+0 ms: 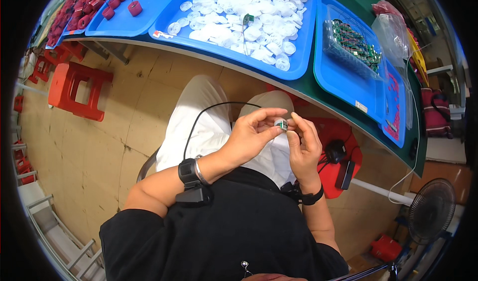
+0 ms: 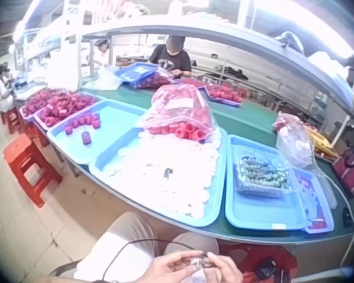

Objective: Assembling small plastic caps and circuit boards into a base component.

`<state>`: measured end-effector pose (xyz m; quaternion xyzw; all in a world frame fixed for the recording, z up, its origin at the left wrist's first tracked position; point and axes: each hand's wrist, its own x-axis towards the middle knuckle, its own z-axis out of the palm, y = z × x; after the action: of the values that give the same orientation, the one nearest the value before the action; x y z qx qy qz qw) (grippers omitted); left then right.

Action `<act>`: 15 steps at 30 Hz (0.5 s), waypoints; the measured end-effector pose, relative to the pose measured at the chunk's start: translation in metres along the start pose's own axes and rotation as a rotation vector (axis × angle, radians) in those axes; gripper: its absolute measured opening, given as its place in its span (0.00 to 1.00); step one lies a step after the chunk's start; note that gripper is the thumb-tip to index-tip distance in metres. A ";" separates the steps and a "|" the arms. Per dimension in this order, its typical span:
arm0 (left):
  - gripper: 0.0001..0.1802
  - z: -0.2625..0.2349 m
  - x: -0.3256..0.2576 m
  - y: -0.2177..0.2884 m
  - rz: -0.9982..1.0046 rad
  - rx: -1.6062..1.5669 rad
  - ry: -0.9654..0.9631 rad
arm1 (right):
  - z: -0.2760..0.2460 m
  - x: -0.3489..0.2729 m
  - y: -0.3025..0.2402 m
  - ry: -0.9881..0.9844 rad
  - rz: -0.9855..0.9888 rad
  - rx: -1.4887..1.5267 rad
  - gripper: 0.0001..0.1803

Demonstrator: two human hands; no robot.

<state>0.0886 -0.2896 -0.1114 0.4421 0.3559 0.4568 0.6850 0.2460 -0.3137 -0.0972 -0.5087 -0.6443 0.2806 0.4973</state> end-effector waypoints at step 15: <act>0.07 -0.010 -0.005 0.013 0.280 0.319 -0.074 | -0.014 0.011 -0.011 -0.155 -0.225 -0.117 0.13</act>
<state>0.0744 -0.2886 -0.1022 0.6063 0.3334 0.4689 0.5489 0.2546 -0.3094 -0.0792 -0.4384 -0.7488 0.2235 0.4440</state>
